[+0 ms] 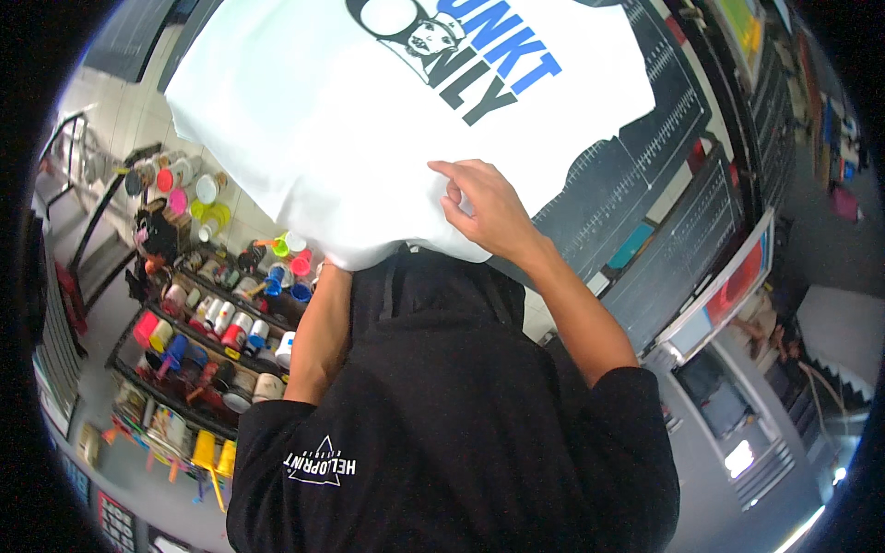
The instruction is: The person removes printed t-shirts from screen printing platens, shakes them out, and folds them.
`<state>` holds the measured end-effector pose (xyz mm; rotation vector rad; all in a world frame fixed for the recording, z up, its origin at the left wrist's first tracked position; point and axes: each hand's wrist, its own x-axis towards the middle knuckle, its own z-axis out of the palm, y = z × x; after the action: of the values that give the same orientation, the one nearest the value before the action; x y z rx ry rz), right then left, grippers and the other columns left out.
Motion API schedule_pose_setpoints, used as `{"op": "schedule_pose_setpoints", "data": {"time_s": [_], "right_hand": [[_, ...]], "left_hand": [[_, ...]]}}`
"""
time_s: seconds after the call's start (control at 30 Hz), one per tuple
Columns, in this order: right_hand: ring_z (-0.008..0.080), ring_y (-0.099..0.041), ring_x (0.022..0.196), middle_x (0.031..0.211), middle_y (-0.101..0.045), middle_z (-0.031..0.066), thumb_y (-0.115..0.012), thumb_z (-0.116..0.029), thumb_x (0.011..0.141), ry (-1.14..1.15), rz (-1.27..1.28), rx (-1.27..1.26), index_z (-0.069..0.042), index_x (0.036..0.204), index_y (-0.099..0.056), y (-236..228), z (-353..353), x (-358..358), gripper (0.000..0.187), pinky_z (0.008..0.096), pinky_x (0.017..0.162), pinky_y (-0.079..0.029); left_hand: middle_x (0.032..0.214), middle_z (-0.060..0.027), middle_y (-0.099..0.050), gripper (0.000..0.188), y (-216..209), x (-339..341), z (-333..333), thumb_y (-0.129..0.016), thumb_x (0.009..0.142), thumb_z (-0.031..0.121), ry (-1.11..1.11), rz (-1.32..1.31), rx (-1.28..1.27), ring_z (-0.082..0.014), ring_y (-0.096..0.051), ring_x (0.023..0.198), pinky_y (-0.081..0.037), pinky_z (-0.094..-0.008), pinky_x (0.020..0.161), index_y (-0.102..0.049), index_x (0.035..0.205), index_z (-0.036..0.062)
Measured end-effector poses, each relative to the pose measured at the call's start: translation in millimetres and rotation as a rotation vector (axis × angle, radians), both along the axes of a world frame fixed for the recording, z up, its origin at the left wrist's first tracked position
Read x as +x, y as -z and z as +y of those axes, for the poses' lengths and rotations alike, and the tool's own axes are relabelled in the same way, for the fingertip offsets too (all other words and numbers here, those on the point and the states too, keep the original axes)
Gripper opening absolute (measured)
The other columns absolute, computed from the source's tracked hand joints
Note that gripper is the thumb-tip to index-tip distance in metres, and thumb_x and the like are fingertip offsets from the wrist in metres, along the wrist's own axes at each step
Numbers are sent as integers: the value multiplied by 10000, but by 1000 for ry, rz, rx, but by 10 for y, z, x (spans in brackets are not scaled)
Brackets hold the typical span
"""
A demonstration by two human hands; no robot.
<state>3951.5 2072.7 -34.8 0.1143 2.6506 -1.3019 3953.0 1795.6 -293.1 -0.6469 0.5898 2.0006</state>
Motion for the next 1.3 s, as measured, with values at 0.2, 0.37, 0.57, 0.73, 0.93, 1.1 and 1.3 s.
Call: {"op": "schedule_pose_setpoints", "data": {"time_s": [0.2,0.37,0.57,0.73,0.93,1.1,1.3], "right_hand": [[268,-542,1024,742,-529,54,-589,-26,781,-141,90,-50,-49,1426,-256,108,-9,-52,727,415,1030,-330],[261,-523,917,769,-535,54,-570,-55,789,-225,221,20,-11,1425,-195,281,-52,-90,740,446,1068,-301],[327,-500,1101,1097,-590,134,-542,-62,804,-388,-292,92,-2,1435,-95,68,98,-217,776,445,1068,-290],[284,-531,939,926,-596,82,-594,-107,800,-357,275,104,-21,1443,-127,384,74,-172,799,415,962,-378],[318,-494,1135,1179,-566,116,-581,-68,799,-336,-28,-16,-40,1457,-67,258,130,-240,836,429,1050,-305],[315,-493,1173,1068,-610,107,-611,-73,794,-328,184,-54,-77,1467,-85,381,111,-218,854,425,1024,-327],[314,-490,1171,1074,-593,120,-588,-47,793,-352,-122,-35,-96,1472,-68,160,157,-317,856,396,1011,-340]], "left_hand": [[1398,-135,-391,757,-181,317,-95,-388,885,589,-158,-34,-97,-321,-404,1257,-334,-479,1042,-309,1386,27],[1395,-139,-395,764,-412,393,-164,-396,882,592,-270,-29,-156,-323,-406,1254,-335,-482,1041,-307,1387,26],[1396,-144,-389,737,-1351,318,-331,-430,888,547,-430,75,44,-317,-405,1255,-329,-475,1046,-301,1391,24],[1338,-153,-444,624,-1762,444,-627,-610,873,289,-38,261,-295,-301,-439,1225,-353,-447,1029,-347,1358,-1],[1262,-161,-506,546,-1897,400,-675,-637,857,212,-21,196,-312,-285,-499,1161,-397,-419,987,-421,1287,-45],[1249,-161,-516,528,-1901,387,-670,-634,859,220,-20,225,-314,-281,-501,1159,-402,-414,980,-439,1273,-46],[1244,-156,-521,519,-1920,396,-678,-623,864,214,-31,216,-331,-275,-512,1143,-410,-409,968,-437,1275,-41]]}}
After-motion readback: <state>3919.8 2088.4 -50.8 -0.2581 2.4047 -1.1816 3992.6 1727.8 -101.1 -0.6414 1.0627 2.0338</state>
